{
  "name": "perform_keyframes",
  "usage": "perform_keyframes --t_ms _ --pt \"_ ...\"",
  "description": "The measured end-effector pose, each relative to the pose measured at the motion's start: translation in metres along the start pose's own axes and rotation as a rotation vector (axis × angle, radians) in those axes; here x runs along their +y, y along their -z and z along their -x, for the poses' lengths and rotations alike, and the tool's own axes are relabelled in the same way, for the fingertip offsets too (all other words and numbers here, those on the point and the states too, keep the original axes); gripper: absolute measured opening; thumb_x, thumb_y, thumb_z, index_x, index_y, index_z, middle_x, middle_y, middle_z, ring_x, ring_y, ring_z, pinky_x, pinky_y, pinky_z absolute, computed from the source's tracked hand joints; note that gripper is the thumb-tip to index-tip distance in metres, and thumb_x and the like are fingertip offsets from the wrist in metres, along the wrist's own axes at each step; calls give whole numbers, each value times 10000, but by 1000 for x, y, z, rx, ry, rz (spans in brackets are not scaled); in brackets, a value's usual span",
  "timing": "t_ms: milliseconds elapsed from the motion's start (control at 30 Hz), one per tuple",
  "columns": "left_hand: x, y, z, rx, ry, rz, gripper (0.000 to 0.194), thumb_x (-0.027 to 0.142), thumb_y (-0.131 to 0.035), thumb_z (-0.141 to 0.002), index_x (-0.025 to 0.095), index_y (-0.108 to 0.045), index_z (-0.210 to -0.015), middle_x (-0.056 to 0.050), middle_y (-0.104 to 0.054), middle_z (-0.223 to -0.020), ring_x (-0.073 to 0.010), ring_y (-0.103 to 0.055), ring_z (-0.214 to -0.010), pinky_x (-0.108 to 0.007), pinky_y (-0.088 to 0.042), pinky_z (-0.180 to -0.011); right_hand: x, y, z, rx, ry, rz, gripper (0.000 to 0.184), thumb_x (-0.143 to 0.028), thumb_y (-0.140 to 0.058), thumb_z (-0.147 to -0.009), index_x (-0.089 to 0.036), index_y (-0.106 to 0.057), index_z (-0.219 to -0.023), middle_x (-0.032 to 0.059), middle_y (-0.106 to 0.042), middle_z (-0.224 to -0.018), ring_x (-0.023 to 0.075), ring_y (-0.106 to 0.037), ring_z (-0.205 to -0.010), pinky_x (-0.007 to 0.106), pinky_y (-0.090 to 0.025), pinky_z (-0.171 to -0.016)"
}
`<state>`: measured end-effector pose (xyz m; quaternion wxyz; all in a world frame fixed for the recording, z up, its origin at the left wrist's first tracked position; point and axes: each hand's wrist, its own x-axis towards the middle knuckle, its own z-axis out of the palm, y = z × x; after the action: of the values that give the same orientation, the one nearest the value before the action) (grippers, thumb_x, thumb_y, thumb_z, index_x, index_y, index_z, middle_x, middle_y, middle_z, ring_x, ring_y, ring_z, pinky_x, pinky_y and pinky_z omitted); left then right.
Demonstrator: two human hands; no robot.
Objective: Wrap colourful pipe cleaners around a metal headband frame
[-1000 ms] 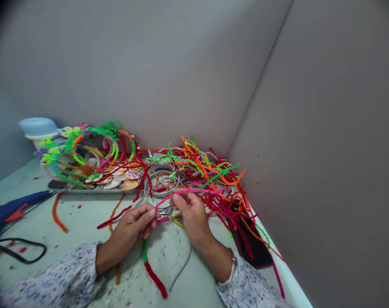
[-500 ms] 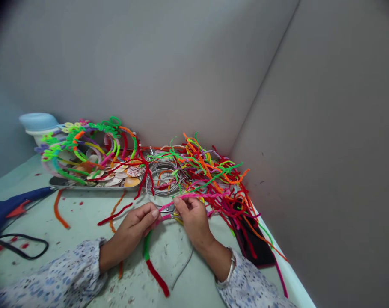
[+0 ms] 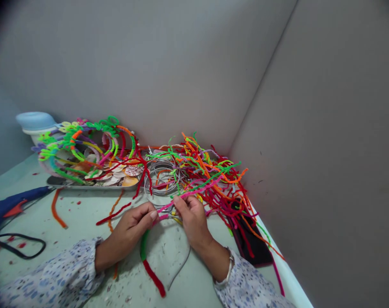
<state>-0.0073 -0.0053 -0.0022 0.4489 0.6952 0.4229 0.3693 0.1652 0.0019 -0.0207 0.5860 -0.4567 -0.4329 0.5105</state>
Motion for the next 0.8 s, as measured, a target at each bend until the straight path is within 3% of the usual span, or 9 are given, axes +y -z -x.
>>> perform_keyframes --t_ms 233,367,633,800 --pt "-2 2 -8 45 156 237 210 350 -562 -833 144 -593 -807 36 -494 -585 -84 -394 -482 -193 -303 -455 -10 -1 2 8 56 125 289 -448 -658 -751 -184 -584 -661 -39 -505 -545 119 -446 -530 248 -373 -535" --pt "-5 2 -10 28 157 232 212 350 -595 -808 143 -580 -764 42 -490 -587 -77 -399 -480 -189 -314 -457 -9 -1 1 43 70 121 286 -449 -661 -743 -188 -578 -661 -41 -511 -555 116 -443 -525 248 -373 -533" --pt "-10 2 -3 -51 111 175 261 397 -496 -876 164 -536 -765 44 -426 -605 -98 -386 -533 -197 -298 -482 -4 1 -2 -1 97 66 278 -405 -656 -770 -193 -540 -632 -50 -484 -553 106 -417 -523 239 -353 -537" --pt "-8 2 -2 -43 101 164 272 380 -471 -887 167 -523 -727 44 -393 -590 -105 -356 -544 -206 -275 -494 1 3 -4 -38 59 -83 162 -353 -661 -767 -204 -597 -767 -48 -515 -572 111 -449 -526 231 -359 -528"
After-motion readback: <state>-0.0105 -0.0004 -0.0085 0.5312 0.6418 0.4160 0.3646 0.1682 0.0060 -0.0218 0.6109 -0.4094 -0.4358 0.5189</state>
